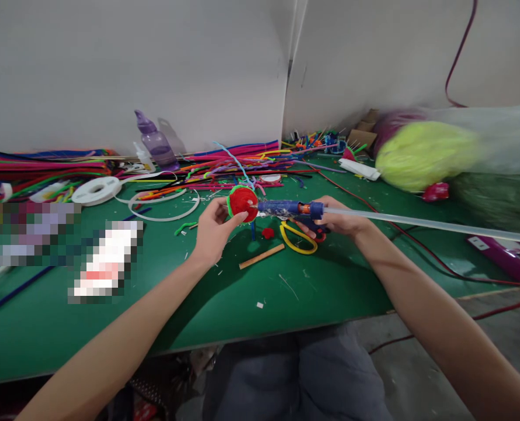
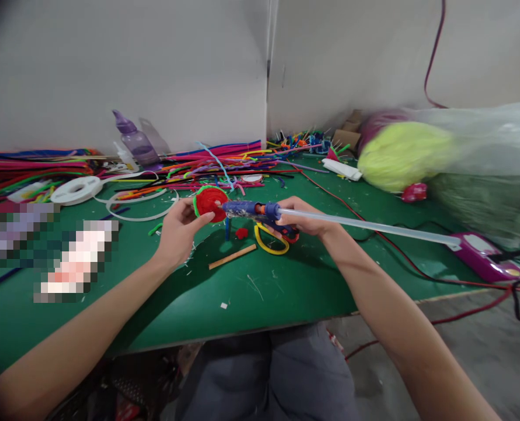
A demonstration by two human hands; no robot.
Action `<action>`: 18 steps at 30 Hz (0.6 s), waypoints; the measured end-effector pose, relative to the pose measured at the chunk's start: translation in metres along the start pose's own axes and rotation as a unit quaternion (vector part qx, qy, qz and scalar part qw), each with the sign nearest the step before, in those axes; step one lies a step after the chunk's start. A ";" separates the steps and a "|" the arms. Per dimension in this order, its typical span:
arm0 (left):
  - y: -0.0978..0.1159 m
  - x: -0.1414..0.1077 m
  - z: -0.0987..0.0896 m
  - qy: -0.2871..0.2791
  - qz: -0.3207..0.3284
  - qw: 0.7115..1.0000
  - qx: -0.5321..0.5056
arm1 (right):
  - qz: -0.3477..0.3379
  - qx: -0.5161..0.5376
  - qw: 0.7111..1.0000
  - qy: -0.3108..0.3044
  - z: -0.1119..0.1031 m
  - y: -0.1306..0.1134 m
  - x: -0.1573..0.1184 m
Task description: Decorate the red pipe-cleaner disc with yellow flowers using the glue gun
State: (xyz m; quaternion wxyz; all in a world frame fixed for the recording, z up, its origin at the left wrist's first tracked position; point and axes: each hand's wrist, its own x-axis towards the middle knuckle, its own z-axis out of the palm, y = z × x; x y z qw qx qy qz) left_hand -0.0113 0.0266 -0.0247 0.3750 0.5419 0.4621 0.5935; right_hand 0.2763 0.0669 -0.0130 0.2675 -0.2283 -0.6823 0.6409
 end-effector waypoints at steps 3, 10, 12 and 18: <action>0.001 0.000 0.001 -0.009 -0.003 1.000 -0.003 | 0.001 0.000 1.000 -0.007 0.000 0.000 0.000; 0.002 0.000 0.001 -0.004 -0.007 1.000 -0.006 | -0.014 -0.005 1.000 -0.009 -0.002 -0.001 -0.001; 0.001 0.000 0.001 0.000 -0.008 1.000 -0.010 | -0.018 -0.003 1.000 -0.008 -0.003 -0.001 -0.001; 0.002 -0.001 0.002 0.007 -0.016 0.999 -0.033 | -0.029 0.008 0.999 -0.016 -0.002 -0.004 -0.001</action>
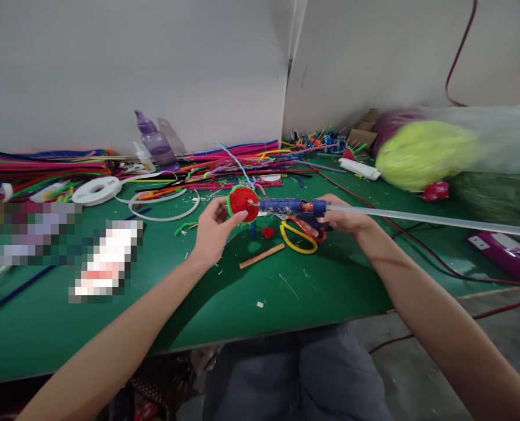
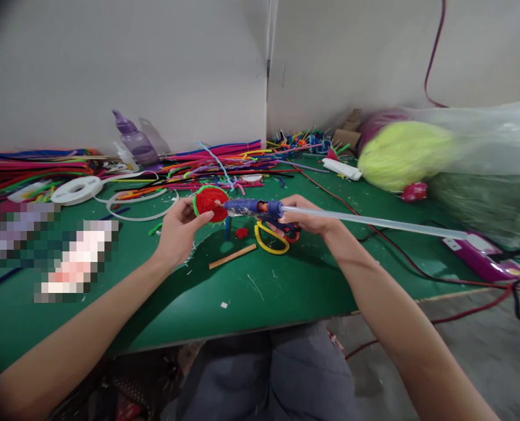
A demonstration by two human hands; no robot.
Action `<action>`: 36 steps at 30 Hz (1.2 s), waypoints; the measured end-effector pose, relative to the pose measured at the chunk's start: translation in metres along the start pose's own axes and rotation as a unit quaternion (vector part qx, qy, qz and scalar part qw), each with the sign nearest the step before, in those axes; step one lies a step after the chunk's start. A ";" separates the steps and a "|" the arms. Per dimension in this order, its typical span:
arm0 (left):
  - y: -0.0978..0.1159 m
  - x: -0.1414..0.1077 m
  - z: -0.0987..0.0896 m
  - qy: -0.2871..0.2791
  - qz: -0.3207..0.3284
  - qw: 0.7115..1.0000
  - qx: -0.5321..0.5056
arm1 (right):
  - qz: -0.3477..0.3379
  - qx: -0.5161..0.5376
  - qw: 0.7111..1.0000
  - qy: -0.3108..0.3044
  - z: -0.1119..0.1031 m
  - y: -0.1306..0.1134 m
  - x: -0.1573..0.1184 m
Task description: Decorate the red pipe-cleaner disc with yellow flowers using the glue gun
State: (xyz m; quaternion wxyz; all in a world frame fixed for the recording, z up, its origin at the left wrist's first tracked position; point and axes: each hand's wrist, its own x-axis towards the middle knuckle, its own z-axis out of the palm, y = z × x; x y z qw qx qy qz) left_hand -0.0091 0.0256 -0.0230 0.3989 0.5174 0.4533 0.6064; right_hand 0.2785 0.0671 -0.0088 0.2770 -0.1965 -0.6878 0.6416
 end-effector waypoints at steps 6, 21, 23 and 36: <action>0.000 0.010 -0.006 0.057 -0.067 0.990 -0.106 | -0.023 0.010 0.995 0.096 -0.005 -0.004 -0.001; -0.002 0.021 -0.014 0.080 -0.090 0.976 -0.182 | 0.109 -0.532 0.836 0.072 -0.094 0.003 -0.037; -0.001 0.019 -0.013 0.050 -0.099 0.979 -0.174 | 0.101 -0.558 0.820 0.079 -0.099 0.009 -0.037; 0.002 0.009 -0.008 -0.021 -0.115 0.984 -0.138 | -0.023 -0.654 0.756 -0.016 0.055 0.005 0.049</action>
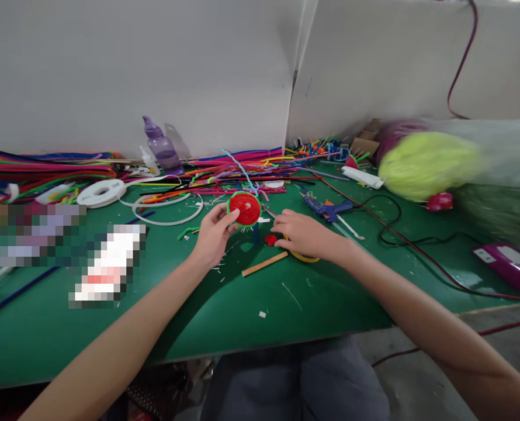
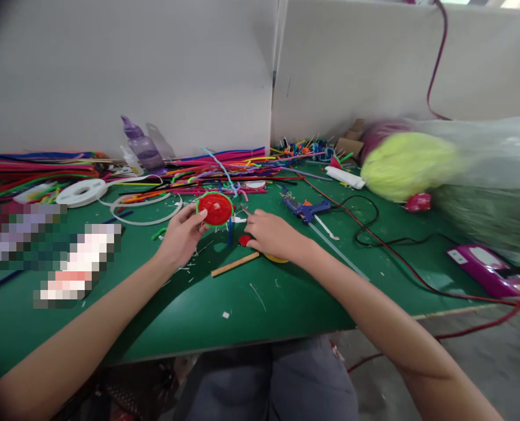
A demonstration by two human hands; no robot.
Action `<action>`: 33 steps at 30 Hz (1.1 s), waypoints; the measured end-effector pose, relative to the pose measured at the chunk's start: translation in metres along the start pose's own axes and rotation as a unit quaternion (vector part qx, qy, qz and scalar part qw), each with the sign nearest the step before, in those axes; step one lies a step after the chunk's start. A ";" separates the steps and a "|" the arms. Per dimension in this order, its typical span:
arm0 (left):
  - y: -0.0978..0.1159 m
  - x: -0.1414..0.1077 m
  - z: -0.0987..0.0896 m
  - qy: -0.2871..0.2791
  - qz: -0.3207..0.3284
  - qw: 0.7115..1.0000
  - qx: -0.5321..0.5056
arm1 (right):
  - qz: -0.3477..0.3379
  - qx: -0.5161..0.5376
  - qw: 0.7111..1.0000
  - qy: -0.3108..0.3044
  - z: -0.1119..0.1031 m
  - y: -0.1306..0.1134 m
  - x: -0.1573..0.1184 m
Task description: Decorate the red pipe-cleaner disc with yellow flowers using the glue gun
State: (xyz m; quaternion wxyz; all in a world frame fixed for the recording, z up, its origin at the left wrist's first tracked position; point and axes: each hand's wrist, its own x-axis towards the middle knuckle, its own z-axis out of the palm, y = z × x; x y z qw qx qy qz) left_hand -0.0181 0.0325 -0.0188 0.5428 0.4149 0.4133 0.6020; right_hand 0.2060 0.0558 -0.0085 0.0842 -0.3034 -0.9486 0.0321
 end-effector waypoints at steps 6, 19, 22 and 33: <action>0.000 -0.002 0.002 -0.003 0.003 1.000 -0.001 | 0.012 0.028 0.999 0.019 0.017 -0.002 0.004; -0.009 -0.005 0.003 -0.050 0.028 0.993 0.102 | 0.081 0.309 0.930 0.182 -0.008 0.001 -0.006; -0.009 -0.006 0.003 -0.074 0.026 0.990 0.116 | 0.097 0.371 0.905 0.186 -0.011 -0.003 -0.005; -0.012 -0.009 0.004 -0.112 0.031 0.987 0.115 | 0.148 0.366 0.886 0.244 -0.007 -0.012 -0.002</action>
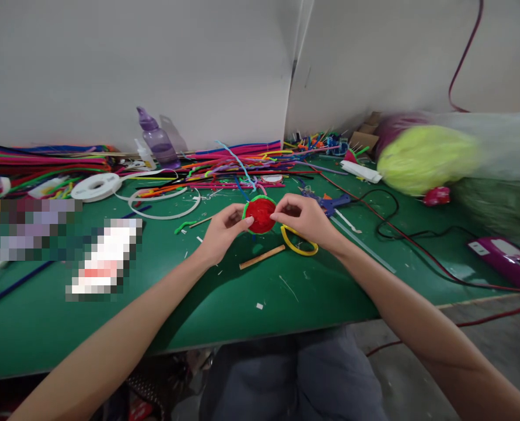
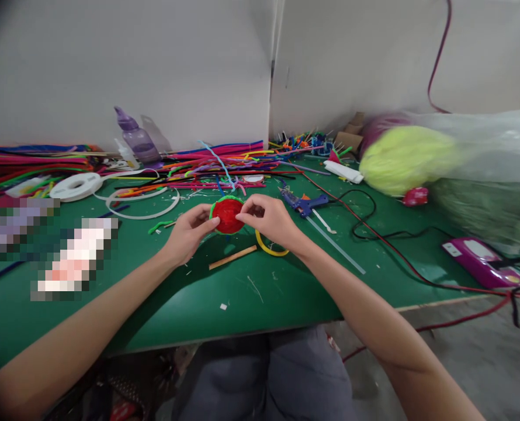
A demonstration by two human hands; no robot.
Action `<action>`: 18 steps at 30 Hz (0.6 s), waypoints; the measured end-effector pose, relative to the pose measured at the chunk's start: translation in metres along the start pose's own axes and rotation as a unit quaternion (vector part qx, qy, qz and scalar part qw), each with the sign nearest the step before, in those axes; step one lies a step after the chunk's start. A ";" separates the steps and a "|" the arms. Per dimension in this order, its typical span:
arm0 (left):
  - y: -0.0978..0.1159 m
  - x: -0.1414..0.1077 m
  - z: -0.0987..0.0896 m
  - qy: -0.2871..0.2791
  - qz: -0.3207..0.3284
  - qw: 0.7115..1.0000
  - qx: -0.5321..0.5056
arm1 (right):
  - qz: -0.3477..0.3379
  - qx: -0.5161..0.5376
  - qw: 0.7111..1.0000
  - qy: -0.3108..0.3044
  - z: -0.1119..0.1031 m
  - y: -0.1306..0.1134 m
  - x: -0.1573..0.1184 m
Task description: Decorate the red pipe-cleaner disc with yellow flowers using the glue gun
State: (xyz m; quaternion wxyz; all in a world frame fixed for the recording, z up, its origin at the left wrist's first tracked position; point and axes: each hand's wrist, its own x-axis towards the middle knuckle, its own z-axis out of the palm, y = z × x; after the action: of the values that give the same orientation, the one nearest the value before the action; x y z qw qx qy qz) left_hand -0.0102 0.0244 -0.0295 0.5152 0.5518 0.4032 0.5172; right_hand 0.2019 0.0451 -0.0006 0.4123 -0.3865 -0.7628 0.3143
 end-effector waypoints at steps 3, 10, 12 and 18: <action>0.001 0.000 0.001 0.007 -0.005 1.000 -0.004 | -0.048 -0.057 0.995 0.060 0.002 -0.001 -0.004; 0.003 -0.001 0.003 0.002 -0.009 1.000 -0.019 | -0.190 -0.185 0.964 0.027 0.012 0.000 -0.013; 0.003 -0.001 0.004 0.004 -0.004 1.000 -0.018 | -0.185 -0.199 0.962 0.027 0.014 0.001 -0.014; 0.006 -0.005 0.006 0.002 -0.007 0.999 -0.040 | -0.200 -0.160 0.965 0.060 0.016 0.002 -0.014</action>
State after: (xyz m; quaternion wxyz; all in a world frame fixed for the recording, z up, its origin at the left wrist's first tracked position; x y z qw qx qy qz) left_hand -0.0058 0.0181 -0.0240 0.5393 0.5273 0.3868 0.5305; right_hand 0.1933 0.0314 -0.0151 0.4449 -0.3055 -0.8384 0.0760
